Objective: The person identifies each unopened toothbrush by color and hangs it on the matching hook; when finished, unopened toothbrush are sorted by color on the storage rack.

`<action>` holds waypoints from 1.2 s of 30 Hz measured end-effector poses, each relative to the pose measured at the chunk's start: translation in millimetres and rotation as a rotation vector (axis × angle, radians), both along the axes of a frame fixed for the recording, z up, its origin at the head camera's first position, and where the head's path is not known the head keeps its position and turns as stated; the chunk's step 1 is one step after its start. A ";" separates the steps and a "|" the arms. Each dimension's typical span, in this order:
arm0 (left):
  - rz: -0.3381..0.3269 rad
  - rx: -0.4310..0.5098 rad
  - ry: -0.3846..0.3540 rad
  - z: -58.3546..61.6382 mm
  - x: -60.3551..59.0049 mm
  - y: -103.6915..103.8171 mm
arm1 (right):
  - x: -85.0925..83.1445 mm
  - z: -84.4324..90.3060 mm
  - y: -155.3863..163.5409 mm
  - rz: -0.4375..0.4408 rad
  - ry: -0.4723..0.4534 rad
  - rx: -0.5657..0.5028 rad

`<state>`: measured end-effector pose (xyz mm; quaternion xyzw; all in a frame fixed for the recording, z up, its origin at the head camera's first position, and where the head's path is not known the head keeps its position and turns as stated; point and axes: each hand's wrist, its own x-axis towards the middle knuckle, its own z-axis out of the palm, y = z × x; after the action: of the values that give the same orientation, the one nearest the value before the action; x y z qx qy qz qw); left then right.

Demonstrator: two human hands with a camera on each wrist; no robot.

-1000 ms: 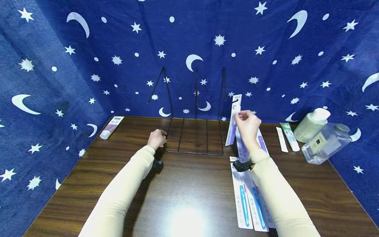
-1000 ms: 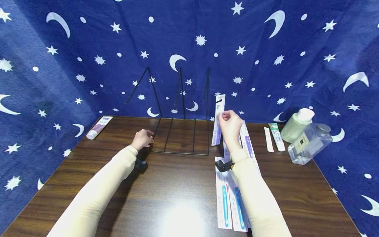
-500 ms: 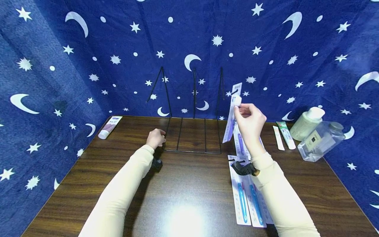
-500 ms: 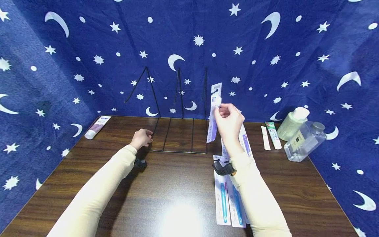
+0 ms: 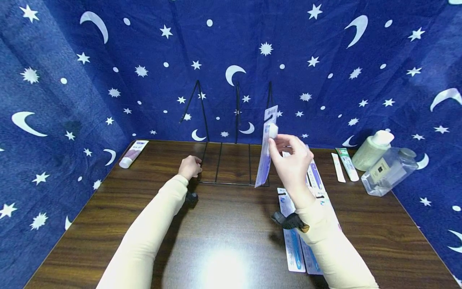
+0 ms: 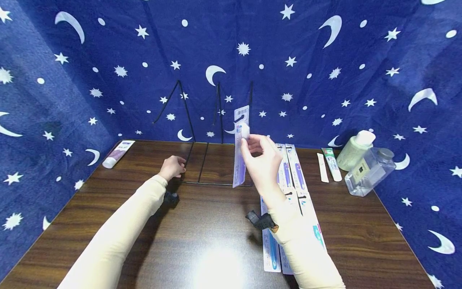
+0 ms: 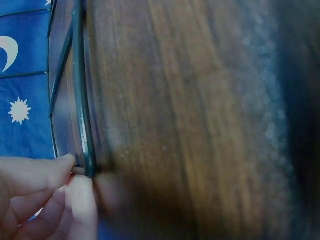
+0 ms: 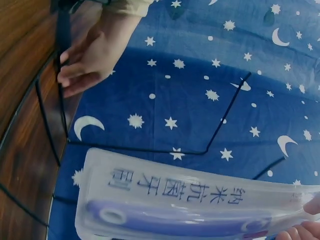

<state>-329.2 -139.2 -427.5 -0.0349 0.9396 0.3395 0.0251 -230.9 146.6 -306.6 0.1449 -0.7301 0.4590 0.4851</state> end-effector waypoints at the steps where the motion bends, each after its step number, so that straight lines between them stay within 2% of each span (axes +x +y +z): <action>1: 0.002 0.001 -0.003 0.2 -0.1 -0.4 | -0.2 -1.4 -3.4 0.008 0.000 0.004; 10: 0.000 0.015 0.000 1.1 1.2 -0.3 | -2.9 -14.0 -30.1 0.086 0.045 0.022; 18: 0.006 0.016 -0.029 -0.8 -1.2 -2.5 | -8.1 -21.0 -47.5 0.081 0.095 0.110; 23: -0.005 0.010 -0.027 -1.1 -1.4 -2.6 | -11.4 -22.4 -52.7 0.034 0.091 0.169; 29: -0.002 0.016 -0.027 -0.7 -1.5 -3.3 | -18.6 -22.5 -57.8 0.035 0.063 0.176; 33: -0.002 0.023 -0.031 -0.2 -1.2 -2.4 | -26.8 -22.2 -60.6 0.022 0.030 0.199; 36: -0.004 -0.009 -0.031 1.2 0.4 -0.5 | -35.5 -22.2 -62.4 0.010 0.002 0.197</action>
<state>-328.8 -139.7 -426.3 -0.0382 0.9407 0.3346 0.0401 -266.4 84.2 -328.8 0.1958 -0.7706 0.3871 0.4669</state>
